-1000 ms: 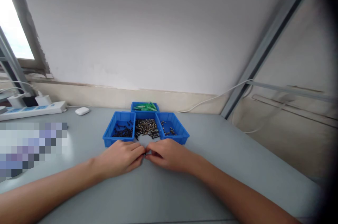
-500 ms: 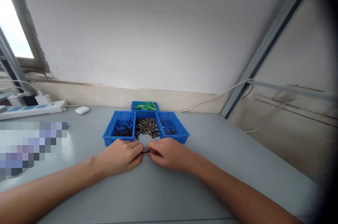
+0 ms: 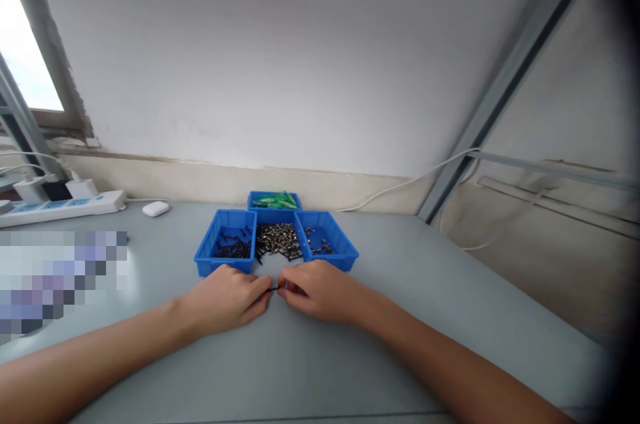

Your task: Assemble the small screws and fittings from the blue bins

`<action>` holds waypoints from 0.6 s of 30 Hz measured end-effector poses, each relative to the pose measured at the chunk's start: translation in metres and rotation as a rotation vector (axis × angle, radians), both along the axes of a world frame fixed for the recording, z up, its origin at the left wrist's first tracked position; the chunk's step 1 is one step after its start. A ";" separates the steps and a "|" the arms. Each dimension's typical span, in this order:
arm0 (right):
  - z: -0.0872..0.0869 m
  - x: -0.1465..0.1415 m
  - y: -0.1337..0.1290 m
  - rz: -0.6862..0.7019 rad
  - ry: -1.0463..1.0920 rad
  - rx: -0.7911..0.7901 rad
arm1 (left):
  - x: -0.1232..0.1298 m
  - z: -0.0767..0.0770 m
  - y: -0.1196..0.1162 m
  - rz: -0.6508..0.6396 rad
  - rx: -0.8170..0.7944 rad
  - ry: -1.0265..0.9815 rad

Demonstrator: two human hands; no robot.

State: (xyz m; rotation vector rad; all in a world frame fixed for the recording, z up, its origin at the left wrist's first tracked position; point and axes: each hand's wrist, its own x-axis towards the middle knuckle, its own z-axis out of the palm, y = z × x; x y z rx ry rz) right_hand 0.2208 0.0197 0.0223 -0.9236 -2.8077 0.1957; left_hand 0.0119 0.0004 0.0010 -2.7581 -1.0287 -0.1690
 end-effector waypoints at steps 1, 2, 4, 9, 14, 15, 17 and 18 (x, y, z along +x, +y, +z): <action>0.000 0.000 0.000 0.000 -0.002 0.001 | 0.000 0.000 0.000 -0.002 0.005 0.004; 0.000 0.000 0.000 0.000 -0.003 0.004 | 0.000 0.000 0.001 -0.003 0.012 0.004; 0.000 0.000 0.000 -0.004 0.002 0.005 | 0.000 -0.001 0.001 -0.006 0.023 0.002; 0.001 0.001 -0.002 -0.023 0.013 -0.025 | 0.000 -0.001 0.001 0.002 0.027 0.008; 0.001 0.001 -0.002 -0.020 0.014 -0.026 | 0.000 0.001 0.000 0.007 0.010 0.024; 0.001 0.001 -0.001 -0.020 0.012 -0.023 | 0.000 0.001 -0.001 0.008 0.008 0.026; 0.001 0.001 -0.001 -0.022 0.007 -0.017 | 0.000 0.002 -0.001 0.010 0.005 0.026; 0.001 0.001 0.000 -0.022 0.005 -0.016 | 0.000 0.002 -0.001 0.011 0.003 0.025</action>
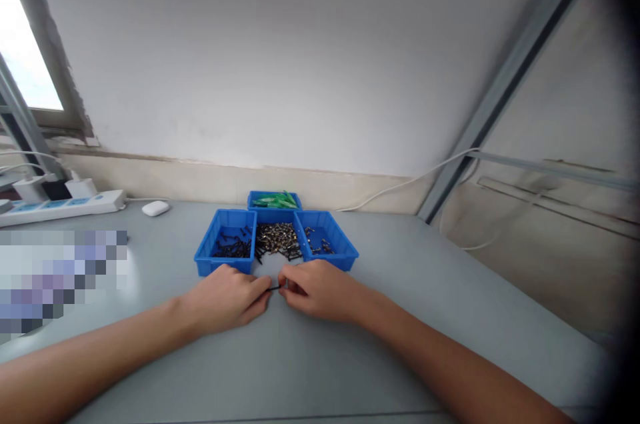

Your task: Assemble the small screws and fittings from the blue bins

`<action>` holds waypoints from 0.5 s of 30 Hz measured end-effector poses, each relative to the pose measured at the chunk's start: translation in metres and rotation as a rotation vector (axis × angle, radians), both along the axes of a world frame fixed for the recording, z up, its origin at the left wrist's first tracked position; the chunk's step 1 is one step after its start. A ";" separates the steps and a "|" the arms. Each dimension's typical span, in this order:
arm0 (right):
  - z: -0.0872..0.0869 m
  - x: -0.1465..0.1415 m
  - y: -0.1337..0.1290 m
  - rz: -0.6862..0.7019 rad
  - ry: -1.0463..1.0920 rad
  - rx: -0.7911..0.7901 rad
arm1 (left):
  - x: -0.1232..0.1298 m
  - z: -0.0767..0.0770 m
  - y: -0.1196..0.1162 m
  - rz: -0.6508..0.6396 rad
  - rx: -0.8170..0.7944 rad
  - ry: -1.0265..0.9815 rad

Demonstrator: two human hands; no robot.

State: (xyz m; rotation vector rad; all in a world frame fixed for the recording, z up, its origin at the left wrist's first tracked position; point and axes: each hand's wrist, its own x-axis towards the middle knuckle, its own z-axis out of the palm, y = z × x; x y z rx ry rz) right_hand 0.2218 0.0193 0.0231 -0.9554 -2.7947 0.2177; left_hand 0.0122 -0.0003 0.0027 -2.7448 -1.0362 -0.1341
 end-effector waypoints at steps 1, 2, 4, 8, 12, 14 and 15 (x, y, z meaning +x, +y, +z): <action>0.000 0.000 0.000 0.001 -0.001 0.000 | 0.000 0.000 0.000 -0.001 -0.005 -0.002; 0.000 0.000 0.000 0.004 0.000 -0.001 | 0.000 0.000 0.000 -0.002 -0.008 -0.006; 0.000 0.000 0.000 0.007 0.002 -0.002 | 0.000 0.000 0.001 -0.007 -0.010 -0.015; 0.000 0.001 -0.001 0.009 -0.007 0.006 | 0.000 -0.001 0.002 -0.012 0.000 -0.025; 0.001 0.000 -0.002 0.014 -0.007 0.005 | 0.000 -0.001 0.001 -0.010 0.003 -0.019; 0.001 0.000 -0.001 0.018 -0.013 0.001 | 0.000 0.000 0.001 -0.007 0.006 -0.020; 0.001 0.000 -0.001 0.021 -0.017 0.002 | 0.000 0.000 0.001 -0.006 0.007 -0.020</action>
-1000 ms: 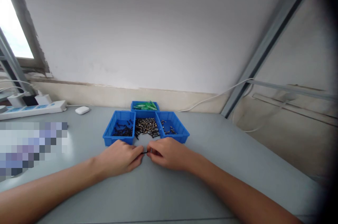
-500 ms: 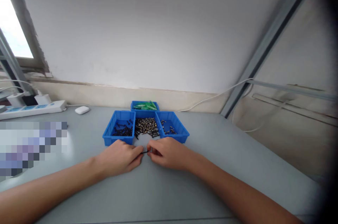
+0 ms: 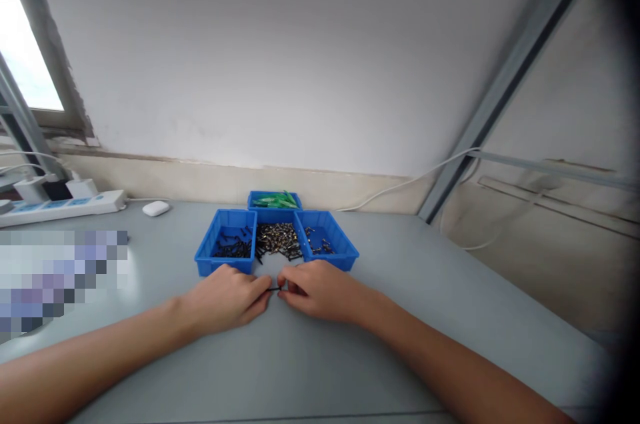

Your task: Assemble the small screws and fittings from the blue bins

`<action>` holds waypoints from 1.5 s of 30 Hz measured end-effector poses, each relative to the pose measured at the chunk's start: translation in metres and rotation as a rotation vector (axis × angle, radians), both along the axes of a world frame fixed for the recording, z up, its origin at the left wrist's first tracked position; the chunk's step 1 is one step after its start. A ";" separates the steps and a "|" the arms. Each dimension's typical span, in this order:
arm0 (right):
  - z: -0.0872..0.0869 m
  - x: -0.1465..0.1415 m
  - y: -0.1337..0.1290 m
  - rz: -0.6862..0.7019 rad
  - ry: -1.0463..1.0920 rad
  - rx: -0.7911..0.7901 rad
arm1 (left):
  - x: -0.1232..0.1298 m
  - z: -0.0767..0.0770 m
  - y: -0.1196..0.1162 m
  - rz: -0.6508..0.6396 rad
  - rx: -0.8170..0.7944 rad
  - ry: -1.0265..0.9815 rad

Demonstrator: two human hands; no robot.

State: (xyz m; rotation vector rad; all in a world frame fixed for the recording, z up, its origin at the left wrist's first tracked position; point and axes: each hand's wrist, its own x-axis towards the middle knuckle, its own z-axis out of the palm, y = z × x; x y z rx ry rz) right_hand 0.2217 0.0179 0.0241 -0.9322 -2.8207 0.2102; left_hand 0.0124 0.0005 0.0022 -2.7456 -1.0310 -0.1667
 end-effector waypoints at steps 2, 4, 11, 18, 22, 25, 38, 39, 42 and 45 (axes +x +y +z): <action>0.000 0.000 0.000 0.001 -0.004 0.007 | 0.000 0.000 0.000 0.004 0.001 0.003; 0.000 0.000 0.001 0.000 -0.005 0.013 | 0.001 0.000 0.001 0.004 0.000 0.009; 0.000 -0.001 0.001 -0.005 -0.037 0.062 | 0.001 0.001 -0.001 0.025 0.017 0.027; -0.002 0.000 0.002 -0.070 0.031 -0.037 | 0.001 0.003 -0.002 0.037 0.019 0.048; -0.001 0.000 0.002 -0.041 -0.017 0.039 | 0.001 0.003 -0.002 0.032 0.014 0.023; -0.001 -0.001 0.002 -0.030 -0.044 0.076 | 0.002 0.003 -0.002 0.041 -0.001 -0.018; -0.001 0.000 0.002 -0.077 0.023 -0.003 | 0.001 0.005 -0.003 0.046 -0.007 0.033; -0.002 0.001 0.002 -0.072 0.009 0.010 | 0.002 0.006 -0.003 0.048 -0.010 0.034; -0.002 0.001 0.002 -0.056 -0.019 0.046 | 0.002 0.005 -0.003 0.053 -0.013 0.032; -0.002 0.001 0.003 -0.042 -0.032 0.059 | 0.003 0.004 -0.002 0.070 -0.012 0.027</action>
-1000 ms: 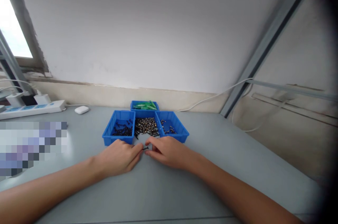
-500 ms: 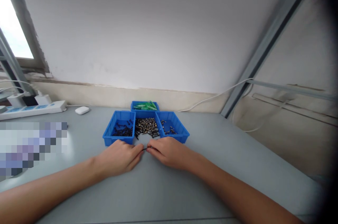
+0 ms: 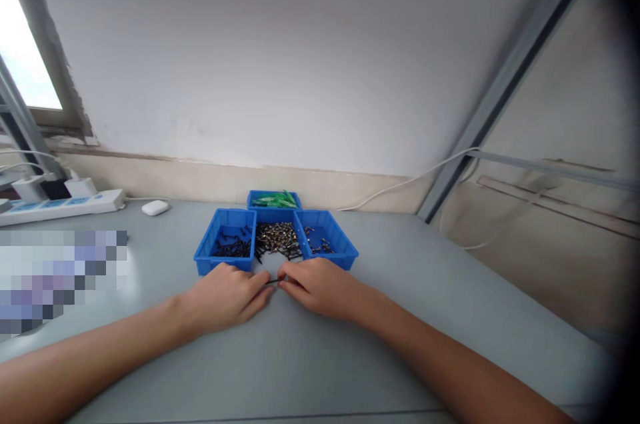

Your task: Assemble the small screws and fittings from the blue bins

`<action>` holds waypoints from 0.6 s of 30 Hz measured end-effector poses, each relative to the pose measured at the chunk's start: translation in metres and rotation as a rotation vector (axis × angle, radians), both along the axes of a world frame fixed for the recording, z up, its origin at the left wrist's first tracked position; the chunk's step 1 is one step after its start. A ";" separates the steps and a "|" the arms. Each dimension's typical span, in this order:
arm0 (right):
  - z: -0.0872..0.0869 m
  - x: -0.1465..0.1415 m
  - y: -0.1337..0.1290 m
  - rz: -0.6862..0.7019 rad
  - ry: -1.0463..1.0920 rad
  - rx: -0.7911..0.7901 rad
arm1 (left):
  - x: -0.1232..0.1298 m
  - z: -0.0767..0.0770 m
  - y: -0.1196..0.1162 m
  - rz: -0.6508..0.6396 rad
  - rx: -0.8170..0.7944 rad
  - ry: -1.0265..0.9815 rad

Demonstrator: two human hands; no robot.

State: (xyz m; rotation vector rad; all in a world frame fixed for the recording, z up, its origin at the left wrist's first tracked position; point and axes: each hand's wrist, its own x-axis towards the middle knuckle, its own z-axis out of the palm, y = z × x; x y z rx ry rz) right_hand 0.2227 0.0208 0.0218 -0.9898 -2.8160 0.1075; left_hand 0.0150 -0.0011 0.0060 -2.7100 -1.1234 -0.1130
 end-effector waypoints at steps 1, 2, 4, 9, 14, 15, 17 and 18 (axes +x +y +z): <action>0.000 0.000 0.000 0.005 -0.007 0.003 | 0.000 0.000 0.000 0.005 0.001 0.002; 0.000 0.000 0.000 0.011 -0.014 0.005 | 0.000 -0.001 0.001 0.008 0.003 0.005; 0.001 -0.001 0.000 0.010 -0.020 0.004 | 0.000 -0.001 0.001 0.011 0.007 0.017; 0.001 -0.001 -0.001 -0.039 0.052 -0.069 | -0.001 -0.001 0.001 0.002 -0.003 0.027; 0.001 -0.001 -0.001 -0.060 0.056 -0.073 | 0.000 0.000 0.000 0.009 -0.028 0.020; 0.001 -0.001 -0.001 -0.054 0.046 -0.055 | 0.000 0.000 0.000 0.012 -0.034 0.021; 0.001 -0.001 -0.001 -0.034 0.018 -0.015 | 0.001 0.001 0.000 0.022 -0.045 0.024; 0.001 -0.001 -0.001 -0.024 0.002 0.004 | 0.001 0.002 -0.001 0.027 -0.046 0.023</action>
